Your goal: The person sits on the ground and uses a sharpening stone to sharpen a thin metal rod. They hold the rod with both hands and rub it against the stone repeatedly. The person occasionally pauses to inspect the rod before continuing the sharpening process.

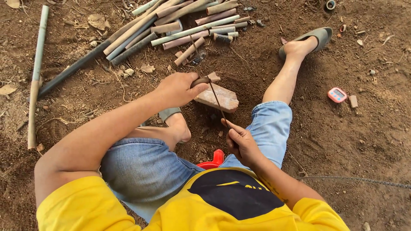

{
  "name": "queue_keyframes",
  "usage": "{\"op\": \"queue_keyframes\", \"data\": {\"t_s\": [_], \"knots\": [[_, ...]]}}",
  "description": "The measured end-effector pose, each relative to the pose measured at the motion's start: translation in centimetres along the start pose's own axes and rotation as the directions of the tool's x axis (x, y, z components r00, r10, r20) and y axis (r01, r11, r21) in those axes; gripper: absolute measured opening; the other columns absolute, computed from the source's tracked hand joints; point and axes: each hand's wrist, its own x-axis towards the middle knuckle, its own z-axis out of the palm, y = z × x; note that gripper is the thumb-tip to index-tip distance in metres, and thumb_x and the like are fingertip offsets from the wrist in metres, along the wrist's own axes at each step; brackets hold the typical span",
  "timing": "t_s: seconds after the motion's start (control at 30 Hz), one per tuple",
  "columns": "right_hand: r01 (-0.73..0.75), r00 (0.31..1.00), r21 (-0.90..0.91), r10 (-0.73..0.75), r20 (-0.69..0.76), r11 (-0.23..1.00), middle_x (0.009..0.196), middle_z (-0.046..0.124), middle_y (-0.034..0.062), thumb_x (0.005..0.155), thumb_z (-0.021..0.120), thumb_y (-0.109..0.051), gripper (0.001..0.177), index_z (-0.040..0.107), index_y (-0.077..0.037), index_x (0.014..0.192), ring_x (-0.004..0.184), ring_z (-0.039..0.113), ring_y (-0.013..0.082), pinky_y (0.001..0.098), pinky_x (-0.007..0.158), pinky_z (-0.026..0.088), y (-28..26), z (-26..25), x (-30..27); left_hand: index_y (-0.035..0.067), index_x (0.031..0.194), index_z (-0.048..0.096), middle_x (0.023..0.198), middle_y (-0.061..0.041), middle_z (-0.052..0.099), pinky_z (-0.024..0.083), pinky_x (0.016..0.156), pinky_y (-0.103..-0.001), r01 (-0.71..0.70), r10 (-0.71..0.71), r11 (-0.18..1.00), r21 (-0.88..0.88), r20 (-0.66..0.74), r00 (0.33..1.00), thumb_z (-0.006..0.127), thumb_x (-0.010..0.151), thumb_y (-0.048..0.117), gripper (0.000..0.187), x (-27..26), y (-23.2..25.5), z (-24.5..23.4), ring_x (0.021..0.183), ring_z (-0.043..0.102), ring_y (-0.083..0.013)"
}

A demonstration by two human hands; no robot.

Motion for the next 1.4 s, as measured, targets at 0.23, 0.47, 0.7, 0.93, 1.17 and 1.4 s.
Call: {"op": "queue_keyframes", "data": {"t_s": [0.23, 0.47, 0.7, 0.93, 1.17, 1.4], "knots": [[-0.028, 1.0, 0.055, 0.029, -0.003, 0.998, 0.056, 0.048, 0.0073, 0.107, 0.06, -0.022, 0.047, 0.061, -0.009, 0.152, 0.032, 0.039, 0.0103, 0.0225, 0.028, 0.033, -1.6, 1.4, 0.8, 0.005, 0.11, 0.071, 0.098, -0.029, 0.074, 0.056, 0.09, -0.059, -0.035, 0.034, 0.999, 0.014, 0.08, 0.996, 0.044, 0.106, 0.064, 0.065, 0.2, 0.1, 0.8, 0.104, 0.072, -0.0514], [-0.038, 0.999, 0.046, 0.039, -0.022, 0.998, 0.057, 0.048, 0.0066, 0.106, 0.061, -0.023, 0.048, 0.061, -0.009, 0.153, 0.034, 0.038, 0.0093, 0.021, 0.03, 0.031, -1.2, 0.7, 0.8, 0.008, 0.116, 0.072, 0.096, -0.024, 0.074, 0.057, 0.089, -0.056, 0.049, -0.049, 0.999, 0.003, -0.005, 0.999, 0.039, 0.108, 0.069, 0.07, 0.3, -0.4, 0.1, 0.101, 0.074, -0.0468], [-0.053, 0.998, 0.069, 0.056, -0.032, 0.996, 0.059, 0.046, 0.0052, 0.107, 0.06, -0.025, 0.047, 0.062, -0.009, 0.152, 0.036, 0.037, 0.0085, 0.0194, 0.031, 0.03, -2.0, 2.0, 0.9, 0.014, 0.11, 0.074, 0.084, -0.012, 0.073, 0.06, 0.083, -0.043, 0.103, -0.104, 0.994, -0.024, -0.016, 0.994, 0.042, 0.11, 0.067, 0.062, 0.7, -0.6, 0.5, 0.087, 0.076, -0.032], [-0.091, 0.995, 0.099, 0.094, -0.024, 0.991, 0.059, 0.047, 0.0045, 0.108, 0.059, -0.024, 0.045, 0.064, -0.009, 0.15, 0.036, 0.037, 0.008, 0.0197, 0.028, 0.029, -2.4, 2.7, 1.1, 0.007, 0.11, 0.077, 0.086, -0.02, 0.074, 0.058, 0.082, -0.052, 0.084, -0.083, 0.996, -0.006, 0.065, 0.994, 0.053, 0.105, 0.064, 0.061, -0.3, 0.6, -0.1, 0.092, 0.075, -0.042], [-0.085, 0.996, 0.085, 0.086, -0.017, 0.993, 0.059, 0.046, 0.0046, 0.107, 0.06, -0.025, 0.046, 0.063, -0.01, 0.151, 0.036, 0.038, 0.0086, 0.0197, 0.03, 0.03, -2.3, 2.5, 0.9, 0.01, 0.113, 0.075, 0.086, -0.015, 0.072, 0.058, 0.08, -0.046, 0.113, -0.113, 0.994, 0.007, -0.056, 0.992, 0.047, 0.109, 0.065, 0.061, 0.4, -0.4, -0.1, 0.089, 0.075, -0.0351], [-0.101, 0.994, 0.138, 0.104, -0.018, 0.985, 0.06, 0.046, 0.003, 0.108, 0.059, -0.026, 0.049, 0.06, -0.009, 0.153, 0.037, 0.037, 0.0066, 0.0186, 0.034, 0.029, -3.8, 3.8, 1.4, 0.006, 0.107, 0.073, 0.092, -0.023, 0.075, 0.059, 0.084, -0.052, 0.05, -0.054, 0.996, 0.071, 0.051, 0.997, 0.053, 0.105, 0.063, 0.06, -0.4, 1.7, -0.6, 0.098, 0.075, -0.0448]]}}
